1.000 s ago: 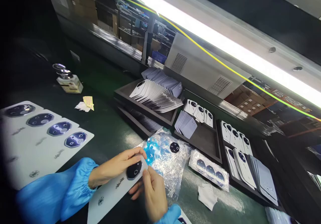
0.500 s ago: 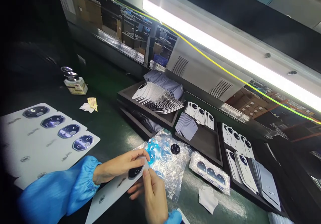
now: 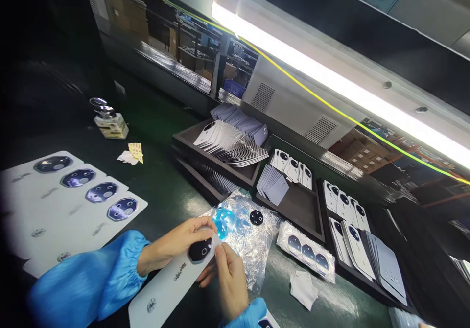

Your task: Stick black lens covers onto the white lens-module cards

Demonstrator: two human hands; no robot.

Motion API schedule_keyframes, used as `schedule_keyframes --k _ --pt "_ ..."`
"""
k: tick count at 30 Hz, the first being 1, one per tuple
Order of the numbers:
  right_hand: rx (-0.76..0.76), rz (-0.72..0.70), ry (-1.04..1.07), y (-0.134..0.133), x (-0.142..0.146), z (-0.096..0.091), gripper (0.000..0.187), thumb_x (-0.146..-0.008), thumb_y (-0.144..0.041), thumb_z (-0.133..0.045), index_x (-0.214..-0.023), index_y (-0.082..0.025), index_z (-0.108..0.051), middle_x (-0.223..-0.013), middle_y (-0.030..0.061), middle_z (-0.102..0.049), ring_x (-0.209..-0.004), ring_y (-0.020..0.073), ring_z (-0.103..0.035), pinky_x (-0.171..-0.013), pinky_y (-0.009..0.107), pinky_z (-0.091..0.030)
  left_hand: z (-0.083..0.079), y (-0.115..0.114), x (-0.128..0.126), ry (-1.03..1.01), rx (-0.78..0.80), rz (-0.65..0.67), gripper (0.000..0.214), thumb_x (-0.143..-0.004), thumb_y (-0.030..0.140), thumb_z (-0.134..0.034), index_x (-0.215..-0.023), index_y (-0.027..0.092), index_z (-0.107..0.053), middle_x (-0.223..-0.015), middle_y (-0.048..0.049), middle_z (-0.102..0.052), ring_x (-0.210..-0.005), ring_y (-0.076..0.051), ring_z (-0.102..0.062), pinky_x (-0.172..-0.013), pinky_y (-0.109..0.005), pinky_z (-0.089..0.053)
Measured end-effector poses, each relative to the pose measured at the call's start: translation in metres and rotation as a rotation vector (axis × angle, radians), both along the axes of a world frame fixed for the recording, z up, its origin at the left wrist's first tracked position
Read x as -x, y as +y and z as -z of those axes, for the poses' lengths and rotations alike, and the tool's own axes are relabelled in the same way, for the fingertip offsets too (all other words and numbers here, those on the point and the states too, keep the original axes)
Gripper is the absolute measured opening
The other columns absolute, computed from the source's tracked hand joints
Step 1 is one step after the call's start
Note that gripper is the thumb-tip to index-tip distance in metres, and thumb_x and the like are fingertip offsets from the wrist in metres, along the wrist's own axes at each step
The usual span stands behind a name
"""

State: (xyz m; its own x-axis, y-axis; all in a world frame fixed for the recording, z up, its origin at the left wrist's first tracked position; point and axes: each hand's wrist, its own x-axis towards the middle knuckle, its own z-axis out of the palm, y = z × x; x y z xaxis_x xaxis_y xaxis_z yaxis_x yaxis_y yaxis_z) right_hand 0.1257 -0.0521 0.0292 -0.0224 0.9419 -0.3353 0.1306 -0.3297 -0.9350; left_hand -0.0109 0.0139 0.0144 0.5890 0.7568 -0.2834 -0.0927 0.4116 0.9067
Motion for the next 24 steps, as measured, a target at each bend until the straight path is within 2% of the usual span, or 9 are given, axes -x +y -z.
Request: schedule_keyframes --k 4,8,10,13,16,19,21,24 --pt "-0.053 0.079 -0.028 0.001 0.000 0.005 0.062 -0.059 -0.080 -0.062 -0.075 -0.020 -0.054 -0.067 -0.0016 -0.050 -0.055 0.0126 -0.048 -0.046 0.023 -0.039 -0.002 -0.002 -0.002 0.032 -0.078 -0.109 0.035 -0.066 0.052 -0.065 -0.074 0.019 -0.055 -0.062 0.0046 -0.052 -0.061 -0.014 -0.048 -0.059 -0.025 -0.035" --pt "-0.135 0.088 -0.010 0.003 -0.001 0.006 0.055 -0.062 -0.075 -0.063 -0.068 -0.022 -0.048 -0.060 -0.0050 -0.040 -0.058 0.0125 -0.040 -0.056 0.025 -0.037 -0.005 -0.006 -0.003 0.104 -0.229 -0.180 0.032 -0.065 0.050 -0.066 -0.068 0.019 -0.061 -0.065 0.0024 -0.057 -0.068 -0.017 -0.051 -0.065 -0.026 -0.037" --pt "-0.145 0.102 -0.014 0.002 -0.001 0.004 0.057 -0.060 -0.077 -0.062 -0.065 -0.022 -0.045 -0.059 -0.0059 -0.037 -0.057 0.0114 -0.037 -0.057 0.025 -0.035 -0.008 -0.006 -0.001 0.098 -0.228 -0.191 0.035 -0.063 0.053 -0.067 -0.066 0.019 -0.061 -0.064 0.0019 -0.058 -0.067 -0.018 -0.052 -0.064 -0.026 -0.038" --pt "-0.118 0.071 -0.028 -0.004 0.000 0.000 0.060 -0.055 -0.076 -0.067 -0.068 -0.021 -0.046 -0.063 -0.0044 -0.044 -0.059 0.0103 -0.039 -0.058 0.024 -0.034 -0.015 -0.002 0.004 0.075 -0.167 -0.270 0.043 -0.056 0.060 -0.070 -0.065 0.019 -0.059 -0.062 0.0020 -0.058 -0.066 -0.018 -0.052 -0.062 -0.026 -0.040" --pt "-0.088 0.004 -0.188 -0.010 -0.005 -0.009 0.061 -0.055 -0.079 -0.061 -0.065 -0.021 -0.045 -0.062 -0.0034 -0.047 -0.056 0.0099 -0.041 -0.054 0.024 -0.034 -0.019 0.002 0.009 0.063 -0.129 -0.316 0.051 -0.052 0.065 -0.071 -0.074 0.020 -0.060 -0.070 -0.0001 -0.061 -0.069 -0.020 -0.055 -0.063 -0.027 -0.044" --pt "-0.094 0.050 -0.433 -0.001 -0.033 -0.030 0.058 -0.059 -0.079 -0.055 -0.065 -0.022 -0.047 -0.055 -0.0045 -0.045 -0.048 0.0100 -0.041 -0.045 0.024 -0.035 -0.013 0.001 0.016 0.063 -0.193 -0.352 0.063 -0.058 0.069 -0.068 -0.100 0.022 -0.060 -0.104 -0.0058 -0.064 -0.088 -0.024 -0.061 -0.075 -0.030 -0.049" --pt "-0.127 0.164 -0.593 0.016 -0.066 -0.052 0.048 -0.071 -0.068 -0.056 -0.071 -0.020 -0.052 -0.057 -0.0049 -0.048 -0.049 0.0109 -0.045 -0.046 0.024 -0.040 -0.003 -0.007 0.022 0.085 -0.301 -0.395 0.062 -0.067 0.068 -0.063 -0.114 0.027 -0.057 -0.124 -0.0055 -0.058 -0.101 -0.025 -0.059 -0.085 -0.031 -0.049" --pt "-0.170 0.416 -0.920 0.054 -0.119 -0.082 0.026 -0.092 -0.041 -0.050 -0.092 -0.017 -0.058 -0.076 -0.0009 -0.060 -0.067 0.0126 -0.057 -0.062 0.027 -0.049 0.019 -0.030 0.032 0.149 -0.471 -0.343 0.046 -0.077 0.061 -0.060 -0.111 0.031 -0.061 -0.122 -0.0033 -0.060 -0.100 -0.024 -0.060 -0.086 -0.028 -0.050"
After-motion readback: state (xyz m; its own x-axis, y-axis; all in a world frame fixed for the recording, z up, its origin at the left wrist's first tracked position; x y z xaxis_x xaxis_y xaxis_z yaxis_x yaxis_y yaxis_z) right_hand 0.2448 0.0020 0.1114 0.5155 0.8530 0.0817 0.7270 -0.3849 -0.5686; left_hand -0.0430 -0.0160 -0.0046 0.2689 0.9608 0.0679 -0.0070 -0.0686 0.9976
